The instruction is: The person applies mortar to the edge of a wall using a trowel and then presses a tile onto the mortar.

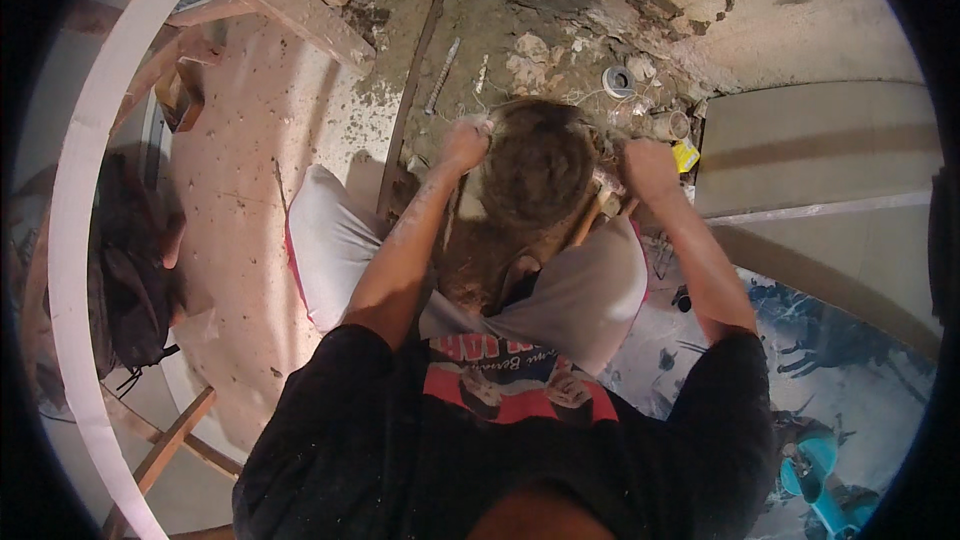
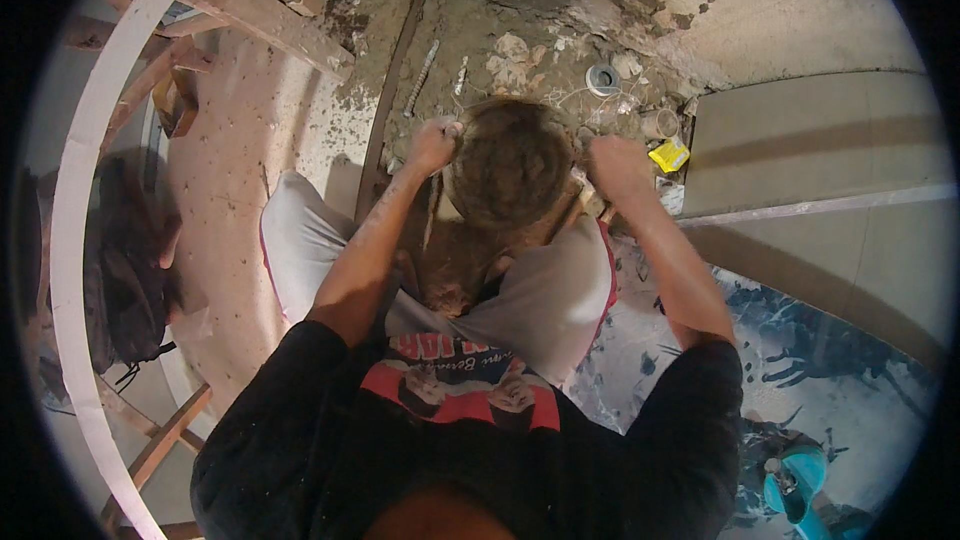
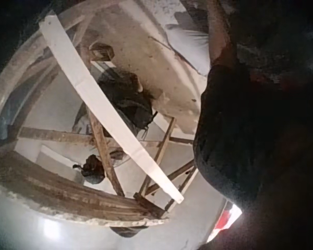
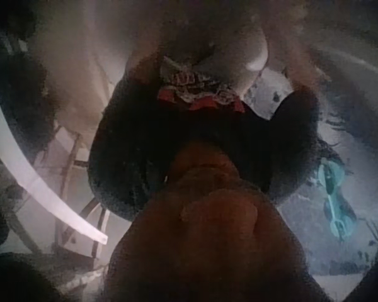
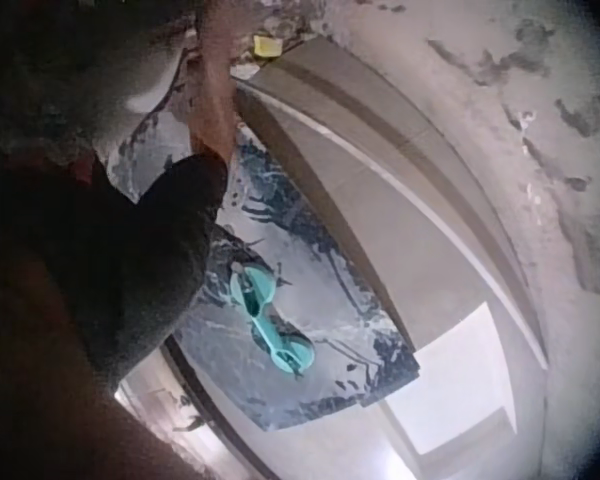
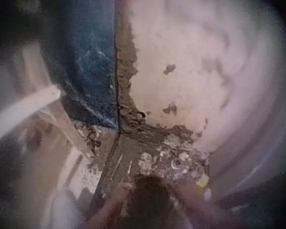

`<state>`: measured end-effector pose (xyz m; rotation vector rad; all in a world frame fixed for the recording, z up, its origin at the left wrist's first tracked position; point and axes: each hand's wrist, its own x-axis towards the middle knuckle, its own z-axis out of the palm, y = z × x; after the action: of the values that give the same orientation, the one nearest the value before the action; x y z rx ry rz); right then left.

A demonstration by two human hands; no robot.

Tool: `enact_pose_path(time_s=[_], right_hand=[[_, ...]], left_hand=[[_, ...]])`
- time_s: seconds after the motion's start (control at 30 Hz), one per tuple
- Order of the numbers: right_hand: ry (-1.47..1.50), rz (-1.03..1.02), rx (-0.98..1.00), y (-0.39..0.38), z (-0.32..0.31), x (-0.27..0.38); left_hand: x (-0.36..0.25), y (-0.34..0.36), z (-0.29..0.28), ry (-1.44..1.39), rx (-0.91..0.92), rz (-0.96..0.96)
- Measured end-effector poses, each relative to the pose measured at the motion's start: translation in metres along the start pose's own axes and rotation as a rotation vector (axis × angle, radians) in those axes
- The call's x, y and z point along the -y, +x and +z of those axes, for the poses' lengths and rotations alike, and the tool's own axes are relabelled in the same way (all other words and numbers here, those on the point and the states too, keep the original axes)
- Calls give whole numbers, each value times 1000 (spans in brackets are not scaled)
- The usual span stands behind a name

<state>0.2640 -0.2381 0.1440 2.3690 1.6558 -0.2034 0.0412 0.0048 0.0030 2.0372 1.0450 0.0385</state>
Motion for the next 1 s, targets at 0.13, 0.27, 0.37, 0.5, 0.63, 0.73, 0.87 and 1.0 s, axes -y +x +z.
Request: enact_pose_path(time_s=[0.13, 0.27, 0.37, 0.5, 0.63, 0.73, 0.87, 1.0], right_hand=[[55, -166, -22, 10, 1, 50], [199, -22, 1, -10, 19, 34], [-57, -225, 129, -1, -54, 10], [-82, -217, 116, 10, -34, 10], [11, -276, 139, 3, 25, 55], [128, -111, 261, -16, -15, 47], [274, -89, 235, -27, -68, 8], [670, -5, 450, -24, -27, 4]], left_hand=[[12, 13, 5, -58, 13, 28], [-3, 5, 2, -121, 3, 5], [29, 11, 20, -49, -75, 29], [-10, -1, 3, -52, -34, 135], [-1, 12, 13, -46, -9, 59], [-8, 0, 8, -62, -14, 82], [-20, -4, -2, -139, -31, 122], [-33, -3, -12, -98, 53, 49]])
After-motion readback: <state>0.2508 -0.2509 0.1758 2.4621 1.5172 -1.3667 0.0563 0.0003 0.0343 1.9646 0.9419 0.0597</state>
